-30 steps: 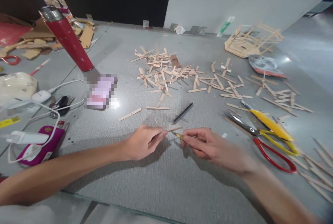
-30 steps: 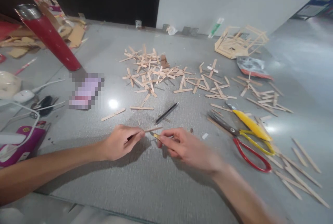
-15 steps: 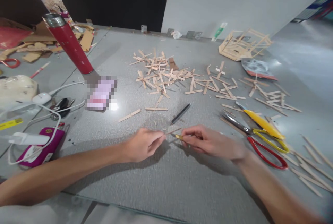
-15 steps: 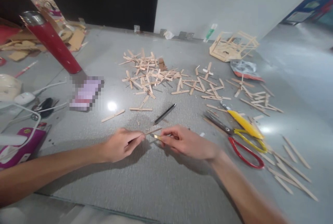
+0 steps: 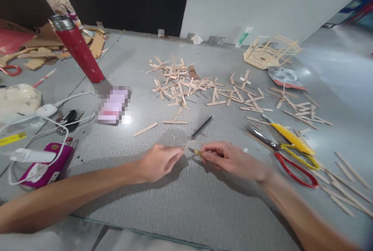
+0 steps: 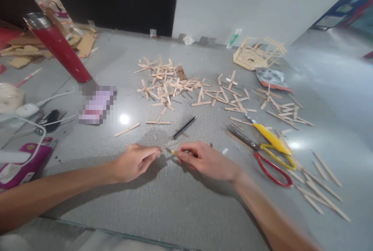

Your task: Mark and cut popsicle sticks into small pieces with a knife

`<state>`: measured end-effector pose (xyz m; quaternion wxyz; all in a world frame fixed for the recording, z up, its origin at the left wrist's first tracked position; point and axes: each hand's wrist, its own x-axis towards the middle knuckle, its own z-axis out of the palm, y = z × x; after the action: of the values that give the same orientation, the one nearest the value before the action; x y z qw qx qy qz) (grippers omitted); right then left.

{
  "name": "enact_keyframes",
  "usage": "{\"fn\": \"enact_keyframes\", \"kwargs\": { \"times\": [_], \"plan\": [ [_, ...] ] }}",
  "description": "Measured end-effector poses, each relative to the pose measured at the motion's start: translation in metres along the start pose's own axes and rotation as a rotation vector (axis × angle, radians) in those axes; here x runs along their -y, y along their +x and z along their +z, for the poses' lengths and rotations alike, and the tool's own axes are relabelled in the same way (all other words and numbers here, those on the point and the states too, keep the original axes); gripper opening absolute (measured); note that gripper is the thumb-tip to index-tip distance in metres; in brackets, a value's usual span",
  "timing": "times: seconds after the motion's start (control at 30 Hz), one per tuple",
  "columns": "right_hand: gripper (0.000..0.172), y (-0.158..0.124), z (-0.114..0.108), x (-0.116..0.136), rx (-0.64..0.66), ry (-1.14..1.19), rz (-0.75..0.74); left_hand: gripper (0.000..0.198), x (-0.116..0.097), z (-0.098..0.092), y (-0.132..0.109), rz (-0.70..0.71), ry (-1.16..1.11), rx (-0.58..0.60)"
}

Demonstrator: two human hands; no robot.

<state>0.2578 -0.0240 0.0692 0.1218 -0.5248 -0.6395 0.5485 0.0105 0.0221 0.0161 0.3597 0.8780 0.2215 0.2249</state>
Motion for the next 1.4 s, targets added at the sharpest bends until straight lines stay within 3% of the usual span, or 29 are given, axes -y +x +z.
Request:
{"fn": "enact_keyframes", "kwargs": {
  "times": [0.03, 0.1, 0.17, 0.27, 0.33, 0.4, 0.5, 0.57, 0.63, 0.77, 0.9, 1.07, 1.23, 1.4],
  "plan": [
    [0.049, -0.001, -0.011, -0.002, 0.103, 0.001, 0.006, 0.032, -0.001, 0.0, -0.001, 0.015, 0.004, 0.051],
    [0.051, -0.001, -0.022, -0.004, 0.184, 0.014, 0.009, 0.033, -0.001, 0.001, -0.002, 0.022, 0.015, 0.083],
    [0.054, 0.002, -0.014, -0.002, 0.089, 0.034, 0.013, 0.034, 0.0, 0.002, -0.001, -0.019, 0.026, 0.017],
    [0.055, 0.005, 0.017, 0.004, -0.201, 0.084, 0.033, 0.035, 0.001, 0.002, 0.0, -0.088, 0.035, -0.125],
    [0.054, 0.005, 0.026, 0.004, -0.267, 0.111, 0.03, 0.036, 0.001, 0.001, 0.0, -0.084, 0.028, -0.16],
    [0.053, 0.003, 0.017, -0.002, -0.147, 0.096, 0.0, 0.035, -0.001, 0.0, -0.001, -0.037, 0.009, -0.095],
    [0.052, 0.001, -0.017, -0.017, 0.187, 0.042, -0.047, 0.032, -0.004, -0.002, -0.002, 0.056, -0.015, 0.053],
    [0.053, 0.001, -0.036, -0.024, 0.187, 0.011, -0.036, 0.033, -0.005, -0.002, -0.002, 0.059, -0.033, 0.042],
    [0.053, 0.001, -0.046, -0.024, 0.136, -0.026, -0.028, 0.036, -0.005, -0.002, -0.001, 0.003, -0.063, -0.046],
    [0.051, -0.005, -0.042, -0.009, 0.13, -0.018, -0.041, 0.043, -0.006, -0.003, 0.002, -0.173, -0.12, -0.205],
    [0.051, -0.011, -0.027, -0.006, -0.17, 0.138, -0.061, 0.047, -0.009, -0.008, 0.006, -0.299, -0.276, -0.234],
    [0.046, -0.006, -0.005, -0.018, -0.516, 0.159, -0.117, 0.05, -0.009, -0.013, 0.007, -0.319, -0.477, -0.211],
    [0.032, -0.001, 0.008, -0.021, -0.709, -0.18, -0.155, 0.048, -0.008, -0.015, 0.006, -0.312, -0.552, -0.182],
    [0.021, -0.004, 0.018, -0.025, -0.863, -0.643, -0.391, 0.048, -0.01, -0.017, 0.008, -0.292, -0.48, -0.152]
  ]
}}
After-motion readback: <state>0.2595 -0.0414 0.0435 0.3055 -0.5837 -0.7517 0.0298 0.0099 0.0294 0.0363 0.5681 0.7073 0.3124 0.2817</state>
